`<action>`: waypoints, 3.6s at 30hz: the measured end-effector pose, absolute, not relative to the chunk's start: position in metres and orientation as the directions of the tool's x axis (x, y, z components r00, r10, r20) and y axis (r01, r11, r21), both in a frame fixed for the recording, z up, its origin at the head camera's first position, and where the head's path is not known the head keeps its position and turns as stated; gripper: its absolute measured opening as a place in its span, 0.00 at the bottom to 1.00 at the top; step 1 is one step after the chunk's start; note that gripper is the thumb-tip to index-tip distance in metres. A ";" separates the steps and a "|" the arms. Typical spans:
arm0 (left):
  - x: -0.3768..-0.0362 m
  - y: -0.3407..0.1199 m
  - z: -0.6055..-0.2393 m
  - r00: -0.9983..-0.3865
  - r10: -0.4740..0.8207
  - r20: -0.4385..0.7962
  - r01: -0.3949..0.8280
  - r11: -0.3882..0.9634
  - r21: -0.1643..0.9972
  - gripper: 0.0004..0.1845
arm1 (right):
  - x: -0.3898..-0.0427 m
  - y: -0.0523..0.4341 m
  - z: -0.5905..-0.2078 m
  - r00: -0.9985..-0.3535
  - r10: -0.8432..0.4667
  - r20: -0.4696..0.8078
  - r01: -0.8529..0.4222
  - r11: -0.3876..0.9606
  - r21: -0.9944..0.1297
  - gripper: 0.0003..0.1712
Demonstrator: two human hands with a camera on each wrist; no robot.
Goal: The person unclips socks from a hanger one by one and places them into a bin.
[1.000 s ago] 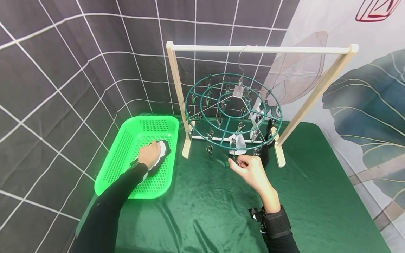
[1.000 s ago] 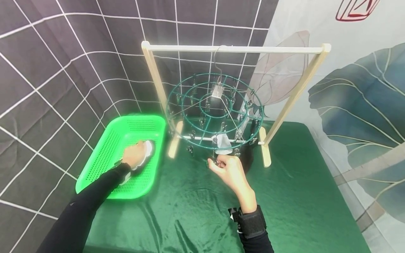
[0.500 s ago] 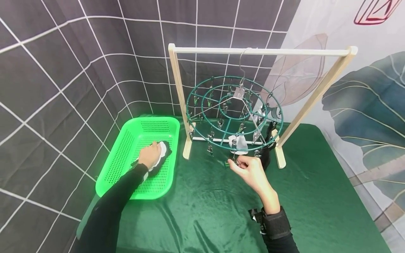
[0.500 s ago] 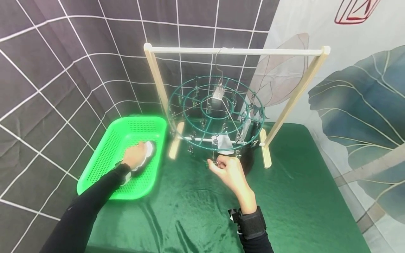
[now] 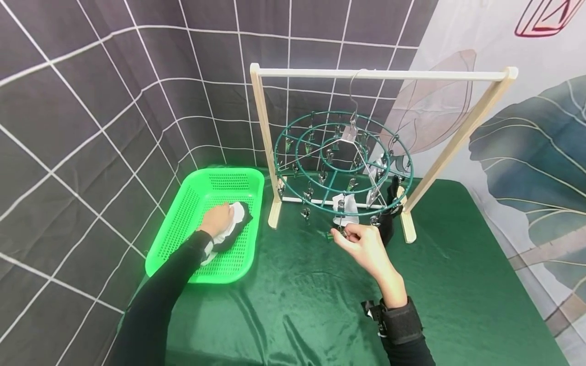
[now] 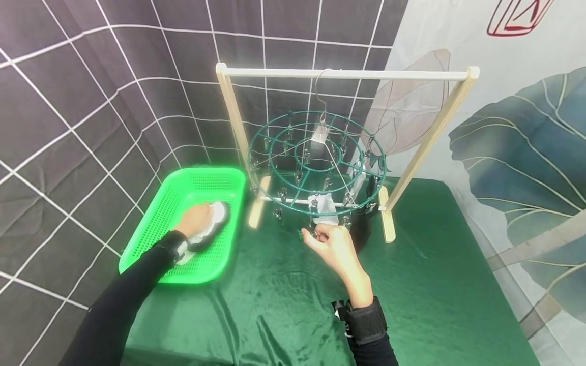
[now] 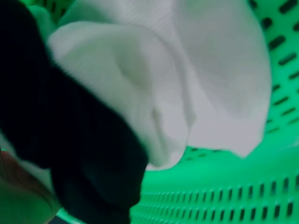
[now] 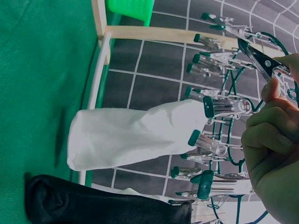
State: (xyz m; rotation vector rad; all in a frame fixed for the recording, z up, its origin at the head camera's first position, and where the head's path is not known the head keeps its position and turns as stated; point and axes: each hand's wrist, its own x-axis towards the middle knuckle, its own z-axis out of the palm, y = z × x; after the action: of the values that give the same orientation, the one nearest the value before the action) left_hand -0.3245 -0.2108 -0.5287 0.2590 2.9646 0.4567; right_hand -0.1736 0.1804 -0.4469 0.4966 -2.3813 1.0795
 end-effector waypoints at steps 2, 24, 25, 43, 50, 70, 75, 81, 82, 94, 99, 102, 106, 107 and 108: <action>-0.322 -0.208 -0.523 -0.980 0.194 -0.045 0.171 0.934 0.312 0.29 | -0.173 0.180 -0.446 -0.821 -0.129 0.556 -0.503 0.623 -0.599 0.30; -0.268 -0.058 -0.411 -0.173 0.388 0.905 0.932 0.361 0.024 0.13 | -0.170 0.175 -0.440 -0.829 -0.144 0.541 -0.498 0.632 -0.594 0.31; -0.265 -0.053 -0.410 -0.193 0.407 0.893 0.931 0.362 0.036 0.12 | -0.170 0.174 -0.440 -0.825 -0.147 0.546 -0.502 0.632 -0.590 0.31; -0.253 -0.022 -0.415 -0.474 0.347 0.809 0.844 0.442 0.305 0.05 | -0.168 0.171 -0.437 -0.830 -0.196 0.523 -0.536 0.544 -0.646 0.15; -0.259 -0.024 -0.414 -0.463 0.290 0.837 0.857 0.387 0.340 0.09 | -0.162 0.201 -0.442 -0.707 0.214 0.674 -0.525 0.479 -0.703 0.20; -0.294 -0.036 -0.413 -0.462 0.139 0.876 0.842 0.379 0.384 0.17 | -0.165 0.240 -0.442 -0.884 0.125 0.451 -0.282 0.627 -0.726 0.03; -0.301 -0.039 -0.411 -0.461 0.139 0.876 0.844 0.374 0.385 0.17 | -0.159 0.232 -0.435 -0.956 0.039 0.291 -0.223 0.549 -0.806 0.10; -0.304 -0.042 -0.415 -0.452 0.065 0.890 0.832 0.389 0.395 0.11 | -0.157 0.224 -0.433 -0.960 -0.041 0.275 -0.253 0.545 -0.799 0.10; -0.303 -0.042 -0.416 -0.455 0.045 0.889 0.828 0.388 0.405 0.09 | -0.157 0.222 -0.433 -0.958 -0.051 0.284 -0.264 0.552 -0.791 0.10; -0.262 -0.020 -0.452 -0.851 -0.304 0.428 0.434 0.049 0.899 0.15 | -0.164 0.201 -0.435 -0.962 -0.053 0.270 -0.251 0.568 -0.784 0.14; -0.245 -0.013 -0.471 -0.966 -0.258 0.023 0.074 -0.189 0.979 0.14 | -0.166 0.193 -0.437 -0.968 -0.030 0.248 -0.223 0.547 -0.807 0.15; -0.234 -0.010 -0.485 -0.995 -0.057 -0.077 -0.069 -0.123 0.990 0.19 | -0.167 0.189 -0.439 -0.970 -0.027 0.241 -0.218 0.533 -0.817 0.15; -0.222 -0.007 -0.495 -0.921 0.352 -0.166 -0.178 -0.003 0.984 0.28 | -0.169 0.186 -0.441 -0.972 -0.013 0.235 -0.206 0.524 -0.827 0.13; -0.220 -0.007 -0.497 -0.875 0.449 -0.180 -0.189 0.024 0.982 0.28 | -0.169 0.185 -0.441 -0.973 -0.008 0.231 -0.201 0.523 -0.828 0.13; -0.218 -0.007 -0.497 -0.829 0.524 -0.193 -0.200 0.044 0.979 0.28 | -0.169 0.185 -0.441 -0.974 -0.005 0.227 -0.196 0.521 -0.831 0.13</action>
State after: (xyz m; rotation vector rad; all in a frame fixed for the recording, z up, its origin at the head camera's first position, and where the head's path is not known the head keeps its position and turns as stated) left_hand -0.2181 -0.0067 -0.4972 0.3261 1.8141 1.8382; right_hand -0.1690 0.1848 -0.4414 0.1715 -2.5639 1.4384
